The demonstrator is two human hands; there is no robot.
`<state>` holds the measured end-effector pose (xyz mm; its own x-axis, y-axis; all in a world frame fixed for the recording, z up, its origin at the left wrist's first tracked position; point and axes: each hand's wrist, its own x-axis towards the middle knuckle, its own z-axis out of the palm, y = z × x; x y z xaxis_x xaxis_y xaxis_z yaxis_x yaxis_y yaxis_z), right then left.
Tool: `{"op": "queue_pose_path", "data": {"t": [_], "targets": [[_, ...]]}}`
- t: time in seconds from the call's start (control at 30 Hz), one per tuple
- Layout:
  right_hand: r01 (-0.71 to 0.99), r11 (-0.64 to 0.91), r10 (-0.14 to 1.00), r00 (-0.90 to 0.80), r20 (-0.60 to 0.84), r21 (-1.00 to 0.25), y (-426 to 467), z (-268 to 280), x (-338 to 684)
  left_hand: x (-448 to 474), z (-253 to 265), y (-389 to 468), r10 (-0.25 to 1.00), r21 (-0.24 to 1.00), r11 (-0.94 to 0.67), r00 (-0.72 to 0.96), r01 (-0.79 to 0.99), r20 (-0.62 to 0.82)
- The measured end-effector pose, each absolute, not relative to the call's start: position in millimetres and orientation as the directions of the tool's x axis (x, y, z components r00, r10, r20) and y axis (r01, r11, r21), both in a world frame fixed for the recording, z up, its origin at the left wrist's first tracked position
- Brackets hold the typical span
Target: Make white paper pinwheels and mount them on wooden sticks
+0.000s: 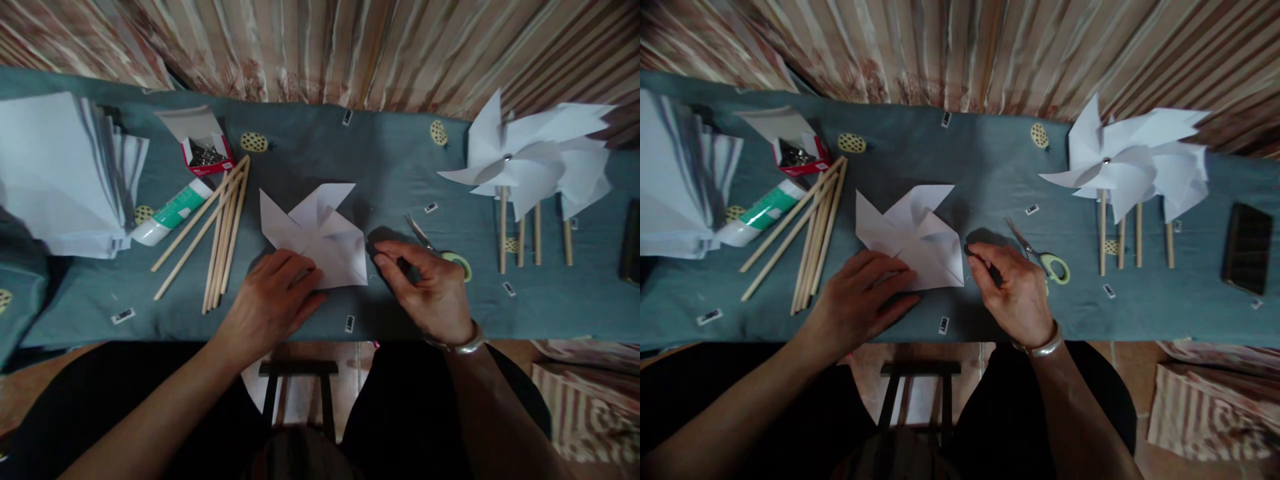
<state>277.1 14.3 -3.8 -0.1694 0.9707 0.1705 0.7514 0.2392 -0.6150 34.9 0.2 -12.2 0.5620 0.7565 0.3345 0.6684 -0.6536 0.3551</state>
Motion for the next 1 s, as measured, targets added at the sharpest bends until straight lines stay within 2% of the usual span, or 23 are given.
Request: {"op": "queue_pose_path", "data": {"t": [0.2, 0.4, 0.57, 0.8, 1.0], "targets": [[0.699, 0.32, 0.947, -0.259, 0.191, -0.639, 13.6, -4.1, 271.1, 42.4, -14.1, -1.8, 0.753, 0.307, -0.656, 0.568, 0.69, 0.331], [0.714, 0.325, 0.944, -0.204, 0.259, -0.62, 14.9, -4.6, 271.3, 41.4, -11.0, -3.3, 0.751, 0.332, -0.659, 0.567, 0.675, 0.338], [0.712, 0.369, 0.928, -0.251, 0.275, -0.598, 16.8, -5.5, 271.9, 42.3, -10.8, -3.1, 0.759, 0.316, -0.65, 0.566, 0.691, 0.324], [0.72, 0.353, 0.934, -0.236, 0.268, -0.597, 16.2, -6.8, 271.5, 45.6, -11.5, -3.7, 0.754, 0.278, -0.653, 0.568, 0.705, 0.33], [0.702, 0.337, 0.94, -0.221, 0.259, -0.627, 15.5, -4.4, 272.1, 44.1, -10.5, -5.5, 0.746, 0.299, -0.664, 0.58, 0.685, 0.327]]}}
